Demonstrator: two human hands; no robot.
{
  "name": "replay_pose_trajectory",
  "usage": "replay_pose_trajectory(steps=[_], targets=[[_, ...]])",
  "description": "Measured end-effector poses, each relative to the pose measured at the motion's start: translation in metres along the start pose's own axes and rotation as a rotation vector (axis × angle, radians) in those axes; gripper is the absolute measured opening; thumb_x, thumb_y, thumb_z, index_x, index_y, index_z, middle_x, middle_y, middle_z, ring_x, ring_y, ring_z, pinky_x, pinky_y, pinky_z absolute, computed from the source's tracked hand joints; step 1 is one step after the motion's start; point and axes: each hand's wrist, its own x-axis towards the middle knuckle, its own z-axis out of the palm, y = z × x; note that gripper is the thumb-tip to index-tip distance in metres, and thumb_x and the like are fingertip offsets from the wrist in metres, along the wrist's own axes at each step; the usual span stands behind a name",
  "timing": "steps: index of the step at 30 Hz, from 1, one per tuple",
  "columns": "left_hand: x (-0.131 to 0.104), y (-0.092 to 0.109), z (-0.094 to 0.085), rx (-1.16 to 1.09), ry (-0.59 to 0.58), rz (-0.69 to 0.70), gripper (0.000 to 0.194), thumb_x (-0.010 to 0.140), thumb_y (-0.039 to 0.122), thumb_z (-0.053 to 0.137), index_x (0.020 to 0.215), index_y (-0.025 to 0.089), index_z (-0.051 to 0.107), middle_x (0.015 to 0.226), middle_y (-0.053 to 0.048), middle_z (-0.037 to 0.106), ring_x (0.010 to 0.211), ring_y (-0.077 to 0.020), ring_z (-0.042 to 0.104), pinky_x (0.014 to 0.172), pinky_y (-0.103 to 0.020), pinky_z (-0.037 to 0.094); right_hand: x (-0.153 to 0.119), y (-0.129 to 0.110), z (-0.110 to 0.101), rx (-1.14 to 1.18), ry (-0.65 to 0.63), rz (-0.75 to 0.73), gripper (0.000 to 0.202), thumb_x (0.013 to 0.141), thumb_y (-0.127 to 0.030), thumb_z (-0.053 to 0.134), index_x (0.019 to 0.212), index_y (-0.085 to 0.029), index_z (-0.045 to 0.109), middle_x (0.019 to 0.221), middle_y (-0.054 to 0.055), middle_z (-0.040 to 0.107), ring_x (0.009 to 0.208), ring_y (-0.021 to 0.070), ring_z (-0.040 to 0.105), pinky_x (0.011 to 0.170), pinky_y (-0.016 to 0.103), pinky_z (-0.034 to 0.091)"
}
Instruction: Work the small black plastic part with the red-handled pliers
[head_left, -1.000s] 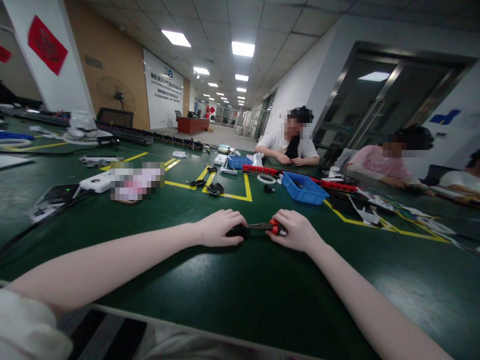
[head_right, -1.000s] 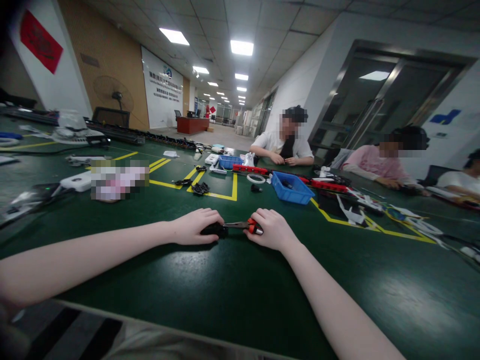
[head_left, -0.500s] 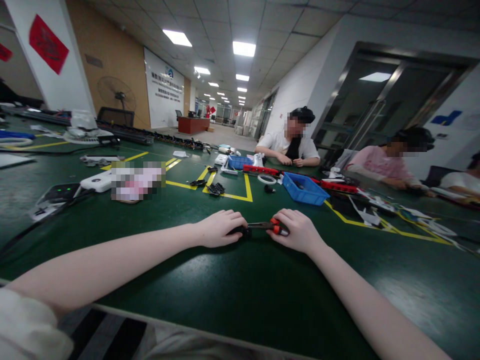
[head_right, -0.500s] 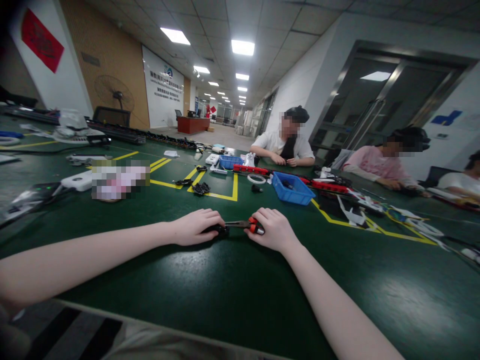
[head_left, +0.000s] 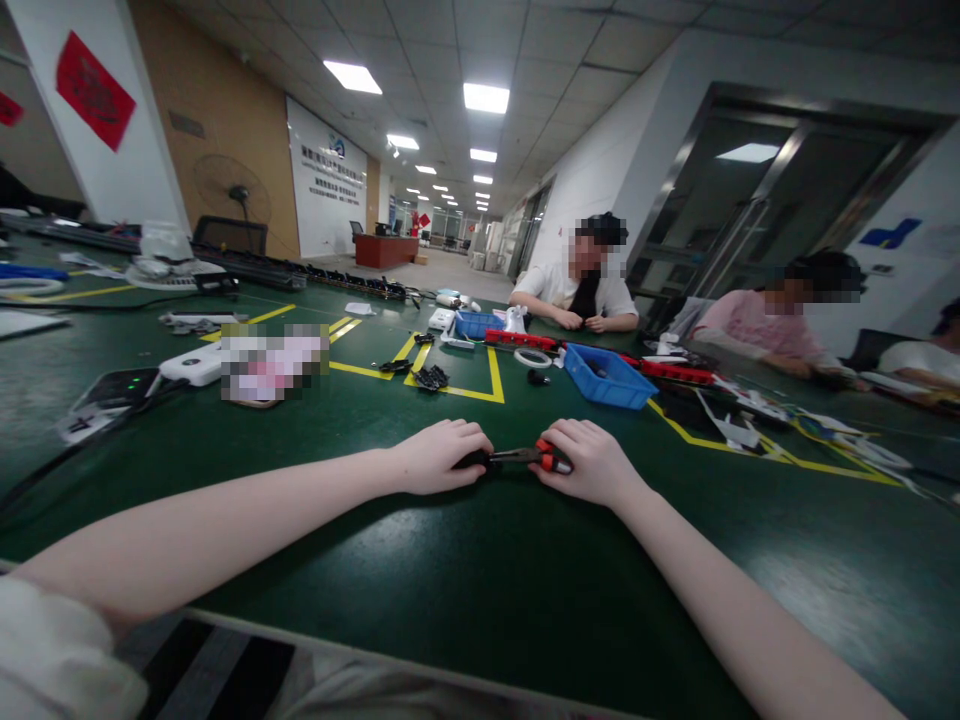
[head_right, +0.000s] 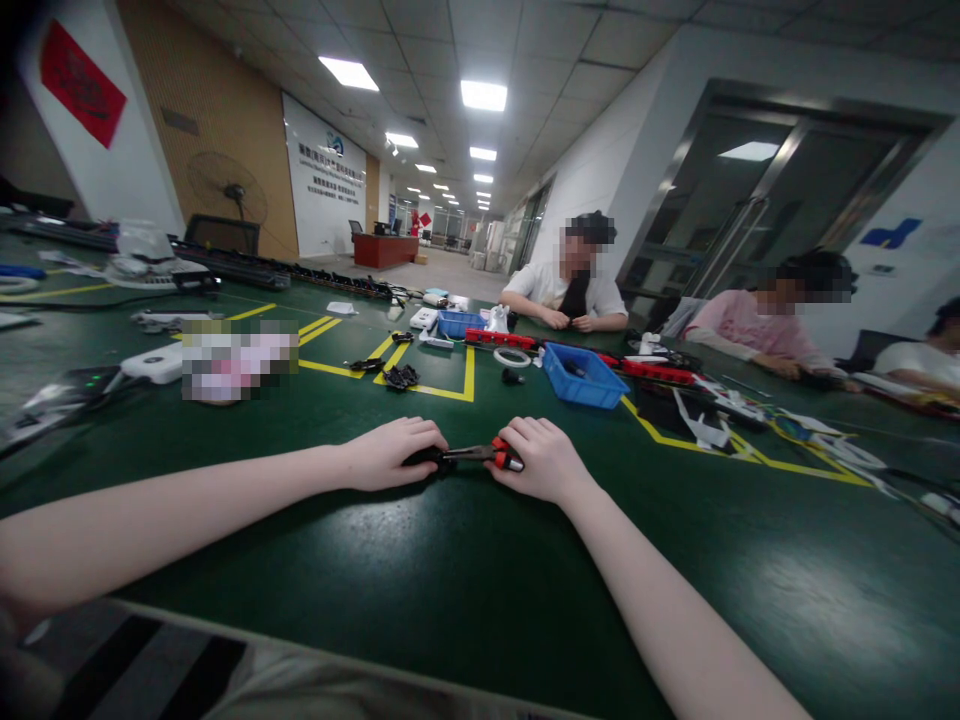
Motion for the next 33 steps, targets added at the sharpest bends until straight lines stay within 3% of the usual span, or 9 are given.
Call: replay_pose_trajectory(steps=[8,21,33], targets=[[-0.002,-0.0014,0.0009,-0.084,0.026,0.005,0.024,0.089,0.027,0.057,0.111,0.019,0.055,0.11,-0.007,0.057,0.101,-0.0208,0.057,0.088,-0.032,0.047,-0.0008,0.0001,-0.0006,0.01,0.015,0.006,0.023,0.081,-0.042,0.061,0.086,-0.019,0.06,0.083,0.007,0.063,0.07,0.0184,0.057,0.066,0.033,0.041],[-0.0007,-0.0055,0.0,-0.27,0.006,-0.058,0.028,0.088,0.033,0.062,0.113,0.022,0.059,0.109,-0.006,0.056,0.099,-0.0195,0.059,0.088,-0.032,0.048,-0.0005,0.0023,-0.0051,0.05,0.051,0.014,0.025,0.081,-0.04,0.062,0.095,-0.02,0.062,0.094,0.009,0.067,0.083,0.0222,0.062,0.073,0.036,0.046],[-0.0009,-0.0058,0.0006,-0.263,-0.014,-0.081,0.029,0.085,0.035,0.063,0.11,0.021,0.059,0.107,-0.005,0.057,0.097,-0.0195,0.059,0.086,-0.031,0.048,-0.0011,0.0027,-0.0025,0.045,0.036,-0.006,0.022,0.08,-0.039,0.063,0.092,-0.02,0.062,0.089,0.008,0.066,0.078,0.0209,0.06,0.071,0.035,0.045]])
